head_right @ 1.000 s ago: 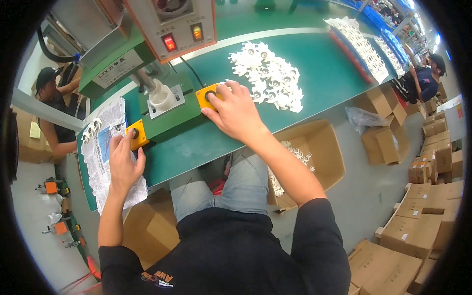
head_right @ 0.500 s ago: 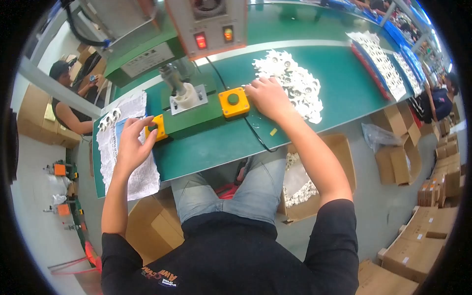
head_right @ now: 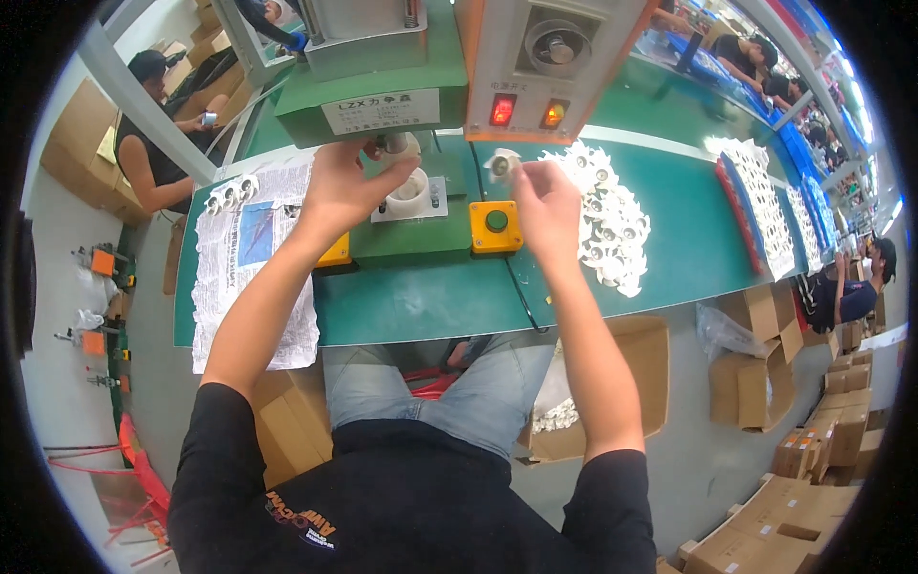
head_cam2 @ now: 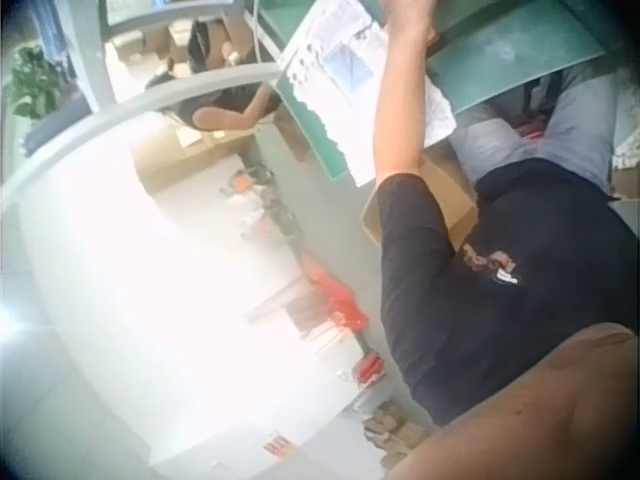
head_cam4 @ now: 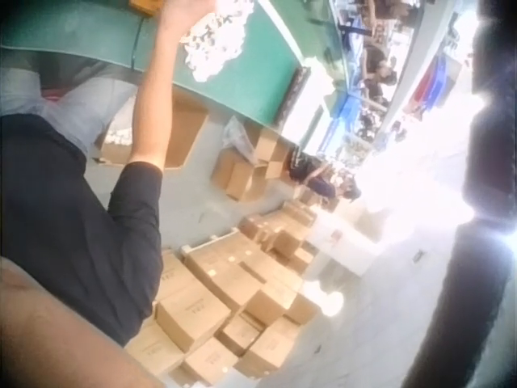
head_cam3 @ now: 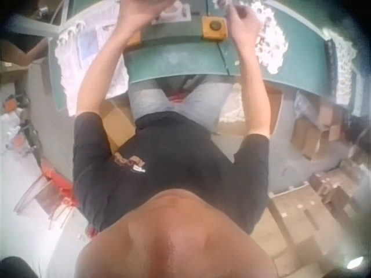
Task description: Assembling small white circular components using a press machine on a factory assembly line.
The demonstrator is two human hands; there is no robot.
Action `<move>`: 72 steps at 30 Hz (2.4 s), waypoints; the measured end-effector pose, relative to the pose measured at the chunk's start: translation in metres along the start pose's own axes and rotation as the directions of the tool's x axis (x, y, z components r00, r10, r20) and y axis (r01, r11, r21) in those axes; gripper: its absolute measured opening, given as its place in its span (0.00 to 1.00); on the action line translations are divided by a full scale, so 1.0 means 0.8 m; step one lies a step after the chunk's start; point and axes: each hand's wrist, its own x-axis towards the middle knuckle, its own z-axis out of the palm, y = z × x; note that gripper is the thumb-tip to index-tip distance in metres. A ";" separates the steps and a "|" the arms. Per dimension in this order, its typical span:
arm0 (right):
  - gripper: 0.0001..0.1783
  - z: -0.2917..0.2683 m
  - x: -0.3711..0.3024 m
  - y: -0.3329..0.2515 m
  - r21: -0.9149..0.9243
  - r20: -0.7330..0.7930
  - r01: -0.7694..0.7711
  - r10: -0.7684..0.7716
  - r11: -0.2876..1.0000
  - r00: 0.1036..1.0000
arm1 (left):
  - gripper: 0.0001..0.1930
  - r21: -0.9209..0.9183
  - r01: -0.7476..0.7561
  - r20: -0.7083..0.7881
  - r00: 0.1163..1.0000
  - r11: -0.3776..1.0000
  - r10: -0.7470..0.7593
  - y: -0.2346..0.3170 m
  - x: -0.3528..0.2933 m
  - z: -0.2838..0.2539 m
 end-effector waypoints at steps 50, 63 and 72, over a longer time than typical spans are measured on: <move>0.15 0.010 -0.070 -0.055 0.299 0.416 -0.285 0.144 0.911 0.898 | 0.22 0.614 0.116 -0.103 0.992 0.780 -0.066 -0.278 -0.048 -0.156; 0.12 -0.008 -0.078 -0.032 -0.139 0.275 0.220 -0.176 0.965 0.945 | 0.28 0.611 0.108 -0.113 0.992 0.784 -0.049 -0.300 -0.050 -0.156; 0.23 -0.012 -0.081 0.004 -0.473 0.339 0.590 -0.483 0.654 0.807 | 0.20 0.381 -0.436 0.345 0.885 0.815 0.312 -0.100 -0.110 -0.093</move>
